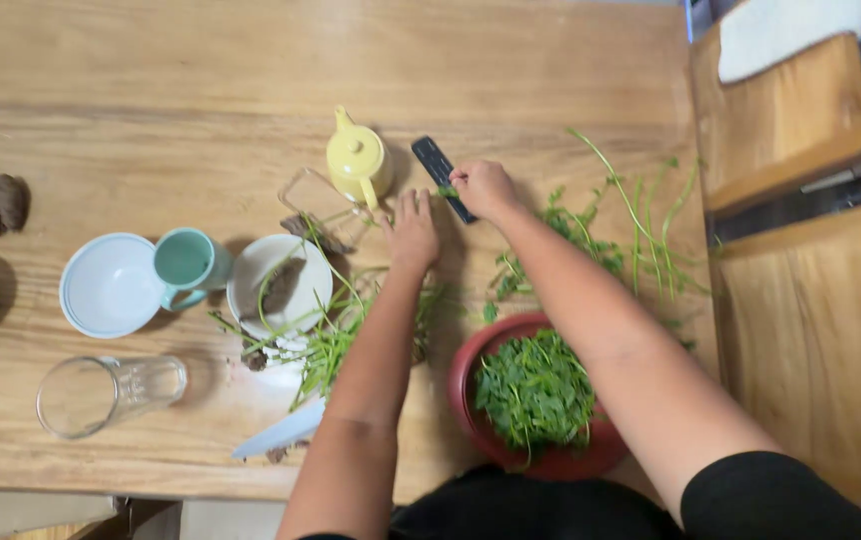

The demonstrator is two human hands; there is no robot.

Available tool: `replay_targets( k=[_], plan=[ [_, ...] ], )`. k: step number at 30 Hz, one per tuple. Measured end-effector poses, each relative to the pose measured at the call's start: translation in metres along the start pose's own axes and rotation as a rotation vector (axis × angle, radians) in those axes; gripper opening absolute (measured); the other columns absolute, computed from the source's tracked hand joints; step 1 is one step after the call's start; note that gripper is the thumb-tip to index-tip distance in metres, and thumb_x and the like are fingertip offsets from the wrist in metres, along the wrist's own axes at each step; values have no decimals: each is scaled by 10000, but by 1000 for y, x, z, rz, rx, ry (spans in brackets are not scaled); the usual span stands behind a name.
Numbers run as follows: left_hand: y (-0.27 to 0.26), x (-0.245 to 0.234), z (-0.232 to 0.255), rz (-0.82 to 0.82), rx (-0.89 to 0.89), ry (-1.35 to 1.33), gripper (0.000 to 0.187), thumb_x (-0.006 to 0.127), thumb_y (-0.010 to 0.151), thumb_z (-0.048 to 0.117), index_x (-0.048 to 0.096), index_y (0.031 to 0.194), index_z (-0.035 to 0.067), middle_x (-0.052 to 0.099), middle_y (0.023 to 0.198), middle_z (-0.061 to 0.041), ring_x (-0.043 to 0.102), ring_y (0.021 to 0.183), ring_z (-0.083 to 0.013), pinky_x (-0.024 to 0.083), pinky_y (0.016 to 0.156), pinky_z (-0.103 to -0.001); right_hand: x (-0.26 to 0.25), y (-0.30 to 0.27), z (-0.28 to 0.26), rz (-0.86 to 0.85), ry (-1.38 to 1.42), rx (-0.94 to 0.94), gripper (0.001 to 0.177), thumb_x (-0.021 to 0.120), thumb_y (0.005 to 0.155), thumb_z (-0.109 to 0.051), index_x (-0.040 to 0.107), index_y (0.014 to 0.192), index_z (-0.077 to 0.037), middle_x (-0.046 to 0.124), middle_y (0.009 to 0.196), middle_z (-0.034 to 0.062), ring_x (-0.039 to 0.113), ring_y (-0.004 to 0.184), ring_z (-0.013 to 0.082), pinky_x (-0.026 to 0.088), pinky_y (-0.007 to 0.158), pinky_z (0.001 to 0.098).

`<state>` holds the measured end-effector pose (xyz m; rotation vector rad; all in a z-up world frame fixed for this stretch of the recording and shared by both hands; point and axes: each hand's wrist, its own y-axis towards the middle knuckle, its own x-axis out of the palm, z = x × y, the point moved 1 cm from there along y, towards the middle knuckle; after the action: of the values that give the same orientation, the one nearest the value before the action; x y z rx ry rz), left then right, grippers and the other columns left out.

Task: The person plucks green leaves and tender tips from long stems by hand, placing the harvested parts into a red bowl while discarding the tougher stalks onto the table.

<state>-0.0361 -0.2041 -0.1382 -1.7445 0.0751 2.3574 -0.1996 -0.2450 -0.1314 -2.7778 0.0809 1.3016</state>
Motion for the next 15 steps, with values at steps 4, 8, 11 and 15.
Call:
replay_targets(
  k=[4,8,11,15],
  plan=[
    [4,7,7,-190,-38,-4,751,632,894,396,340,1564,219,413,1510,-64,324,1426,-284,45,1136,-741,40,43,-1,108,-18,-22,287,783,904,-272,730,1145,-127,726,1129,153,675,1078,363,533,930,457],
    [-19,12,11,-301,65,13,507,602,966,465,536,1428,267,519,1411,-59,426,1394,-288,115,1195,-714,65,58,-5,-109,-166,178,867,855,755,-217,383,1481,-186,528,1321,278,521,1239,461,437,1034,500],
    [-33,21,4,-232,124,4,430,610,949,354,597,1373,286,555,1378,-33,458,1375,-266,168,1194,-705,44,58,-4,81,23,37,1004,812,769,-122,246,1593,-218,489,1337,297,509,1243,477,436,1059,496],
    [-33,16,-3,-307,133,58,582,642,891,234,516,1449,342,442,1476,-95,381,1427,-294,187,1187,-659,-48,37,9,681,249,-290,967,618,874,-8,106,1669,-210,515,1391,259,542,1181,422,457,1064,456]
  ],
)
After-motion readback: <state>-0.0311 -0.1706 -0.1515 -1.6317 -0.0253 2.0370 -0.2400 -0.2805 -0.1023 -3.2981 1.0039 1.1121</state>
